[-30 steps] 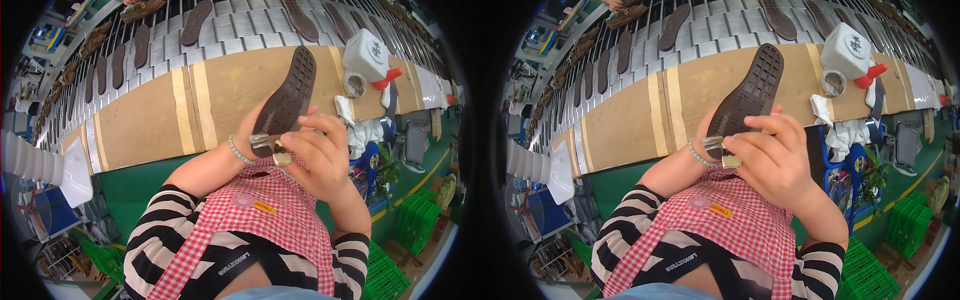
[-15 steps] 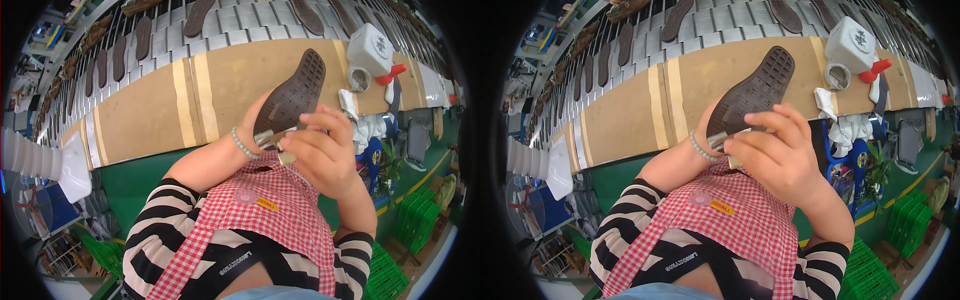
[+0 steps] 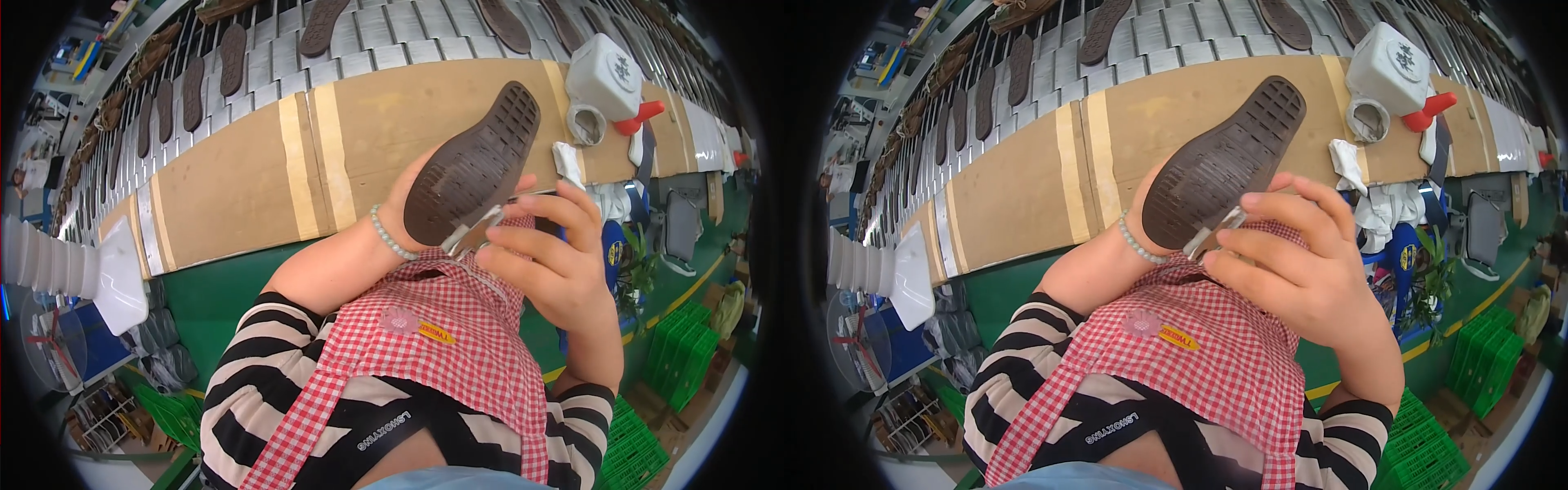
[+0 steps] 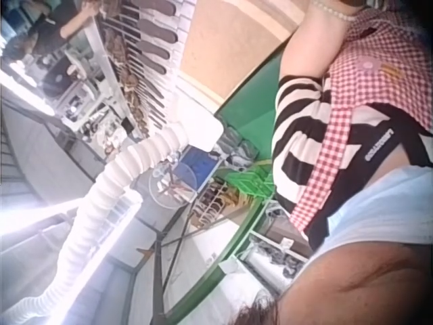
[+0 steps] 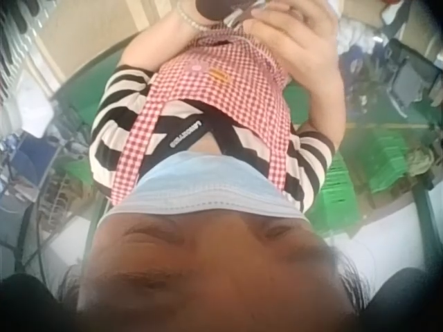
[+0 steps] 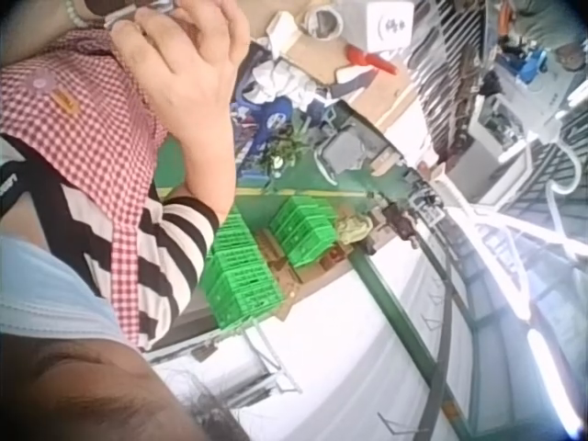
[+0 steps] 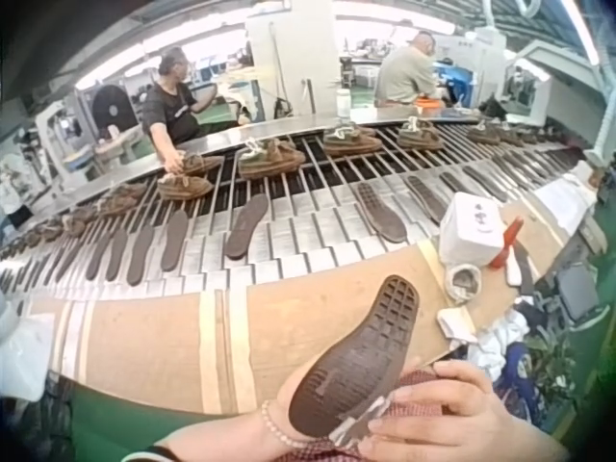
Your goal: Applying adhesive or glue to the underside of shoe soles using a brush on a manufacturing line.
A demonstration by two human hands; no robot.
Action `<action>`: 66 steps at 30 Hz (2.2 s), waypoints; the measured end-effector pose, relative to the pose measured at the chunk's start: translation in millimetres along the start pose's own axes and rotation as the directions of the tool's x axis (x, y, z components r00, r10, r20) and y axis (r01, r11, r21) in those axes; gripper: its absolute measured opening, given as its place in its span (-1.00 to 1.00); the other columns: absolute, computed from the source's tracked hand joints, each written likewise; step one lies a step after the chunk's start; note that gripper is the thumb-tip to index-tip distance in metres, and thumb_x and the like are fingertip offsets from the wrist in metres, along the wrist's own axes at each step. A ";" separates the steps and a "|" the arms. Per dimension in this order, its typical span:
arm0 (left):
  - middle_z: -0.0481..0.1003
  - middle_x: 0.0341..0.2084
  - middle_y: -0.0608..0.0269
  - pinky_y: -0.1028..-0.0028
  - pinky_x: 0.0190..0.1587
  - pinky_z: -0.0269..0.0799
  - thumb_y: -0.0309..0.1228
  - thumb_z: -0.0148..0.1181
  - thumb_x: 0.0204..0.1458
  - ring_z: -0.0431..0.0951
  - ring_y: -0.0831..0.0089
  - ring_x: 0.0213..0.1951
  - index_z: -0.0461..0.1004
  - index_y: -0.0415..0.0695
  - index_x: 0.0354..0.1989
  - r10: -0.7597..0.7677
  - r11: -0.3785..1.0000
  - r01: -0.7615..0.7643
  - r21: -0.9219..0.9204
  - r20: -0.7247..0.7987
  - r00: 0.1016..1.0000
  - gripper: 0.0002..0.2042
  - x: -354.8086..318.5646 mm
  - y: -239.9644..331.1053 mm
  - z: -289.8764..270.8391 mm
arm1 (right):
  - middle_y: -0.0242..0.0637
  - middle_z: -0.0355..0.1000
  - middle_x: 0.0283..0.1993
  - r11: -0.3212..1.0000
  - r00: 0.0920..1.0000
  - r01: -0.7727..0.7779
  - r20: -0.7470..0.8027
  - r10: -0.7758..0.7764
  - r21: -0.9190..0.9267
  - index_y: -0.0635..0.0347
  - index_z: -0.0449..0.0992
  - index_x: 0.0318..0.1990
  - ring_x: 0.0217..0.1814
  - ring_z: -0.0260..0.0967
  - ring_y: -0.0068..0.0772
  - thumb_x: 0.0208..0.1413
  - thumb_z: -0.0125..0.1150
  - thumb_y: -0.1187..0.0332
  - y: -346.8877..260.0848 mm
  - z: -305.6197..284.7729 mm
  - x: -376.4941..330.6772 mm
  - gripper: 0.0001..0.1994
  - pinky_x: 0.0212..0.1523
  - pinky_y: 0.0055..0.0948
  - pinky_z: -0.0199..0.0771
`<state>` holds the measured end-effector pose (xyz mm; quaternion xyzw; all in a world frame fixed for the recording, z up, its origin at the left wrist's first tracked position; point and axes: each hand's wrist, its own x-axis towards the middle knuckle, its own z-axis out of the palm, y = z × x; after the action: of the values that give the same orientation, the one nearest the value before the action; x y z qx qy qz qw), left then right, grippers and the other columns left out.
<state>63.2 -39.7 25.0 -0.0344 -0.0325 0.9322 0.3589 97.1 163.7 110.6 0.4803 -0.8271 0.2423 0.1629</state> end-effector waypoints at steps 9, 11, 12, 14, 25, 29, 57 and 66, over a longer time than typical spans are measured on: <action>0.25 0.31 -0.16 -0.05 0.38 0.23 -0.11 -0.16 0.37 0.21 -0.07 0.37 0.24 -0.26 0.34 0.012 0.994 -0.021 0.109 0.081 0.997 -0.47 3.5 5.7 0.5 | -0.14 0.52 -0.14 0.830 0.870 -0.422 -0.093 0.483 0.364 0.31 0.57 -0.09 -0.02 0.44 -0.16 -0.25 0.51 0.49 -19.3 21.5 -9.4 -0.55 -0.03 -0.31 0.44; 0.20 0.34 -0.19 -0.04 0.40 0.20 -0.11 -0.17 0.37 0.19 -0.07 0.38 0.21 -0.27 0.35 0.074 0.994 -0.076 0.082 0.032 0.997 -0.46 4.6 1.2 5.9 | -0.14 0.50 -0.15 0.832 0.867 -0.430 -0.096 0.489 0.351 0.31 0.57 -0.09 -0.09 0.43 -0.24 -0.22 0.50 0.51 -15.8 25.1 -10.4 -0.57 -0.06 -0.34 0.45; 0.15 0.37 -0.22 -0.03 0.41 0.18 -0.12 -0.18 0.37 0.18 -0.07 0.39 0.18 -0.27 0.37 0.134 0.989 -0.133 0.059 -0.017 0.991 -0.45 5.1 -0.5 7.5 | -0.14 0.50 -0.15 0.831 0.866 -0.432 -0.095 0.491 0.351 0.31 0.57 -0.09 -0.09 0.43 -0.24 -0.22 0.50 0.51 -13.3 24.2 -11.9 -0.57 -0.06 -0.34 0.45; 0.13 0.37 -0.24 -0.03 0.42 0.17 -0.12 -0.19 0.38 0.15 -0.06 0.40 0.17 -0.29 0.37 0.124 0.991 -0.124 0.055 0.016 0.992 -0.45 4.1 0.2 5.1 | -0.24 0.52 -0.25 0.814 0.777 -0.519 -0.254 0.577 0.261 0.24 0.58 -0.13 -0.09 0.43 -0.14 -0.28 0.57 0.43 -10.7 21.1 -12.8 -0.55 -0.06 -0.25 0.41; 0.10 0.38 -0.29 0.03 0.40 0.21 -0.14 -0.18 0.38 0.30 -0.10 0.32 0.11 -0.28 0.41 0.069 0.962 -0.111 0.250 0.167 0.983 -0.44 2.2 0.5 -4.2 | -0.27 0.47 -0.32 0.845 0.784 -0.482 -0.315 0.534 0.232 0.23 0.58 -0.15 -0.16 0.42 -0.12 -0.28 0.54 0.46 3.1 7.5 -8.6 -0.58 -0.08 -0.24 0.39; 0.15 0.36 -0.28 0.06 0.40 0.21 -0.14 -0.21 0.39 0.28 -0.07 0.33 0.11 -0.28 0.41 0.124 0.979 -0.141 0.147 0.115 0.986 -0.45 3.4 -4.7 -2.2 | -0.23 0.46 -0.25 0.866 0.821 -0.462 -0.275 0.500 0.192 0.27 0.57 -0.13 -0.17 0.41 -0.21 -0.26 0.50 0.51 11.9 1.2 -10.9 -0.58 -0.08 -0.33 0.40; 0.47 0.16 0.06 0.09 0.26 0.38 -0.25 -0.18 0.32 0.47 0.11 0.19 0.36 -0.16 0.24 0.358 0.824 -0.362 0.437 0.094 0.929 -0.59 82.4 185.6 -18.6 | -0.19 0.53 -0.18 0.820 0.755 -0.458 -0.337 0.563 0.344 0.25 0.60 -0.09 -0.06 0.44 -0.06 -0.32 0.55 0.46 35.9 26.1 -15.3 -0.50 -0.03 -0.21 0.45; 0.47 0.03 0.16 0.40 0.10 0.37 -0.36 0.17 0.20 0.47 0.35 0.02 0.39 -0.19 0.18 0.957 -0.128 -0.196 0.972 0.173 0.231 -0.62 188.9 277.0 -48.4 | -0.22 0.53 -0.19 0.749 0.694 -0.548 -0.296 0.656 0.373 0.21 0.61 -0.08 -0.06 0.45 -0.10 -0.28 0.55 0.39 67.9 27.0 -27.7 -0.52 0.00 -0.21 0.42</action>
<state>-257.0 -116.1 -54.6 -0.1629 0.6348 0.7137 -0.2472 50.2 197.1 57.7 0.1347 -0.8472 0.4815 0.1797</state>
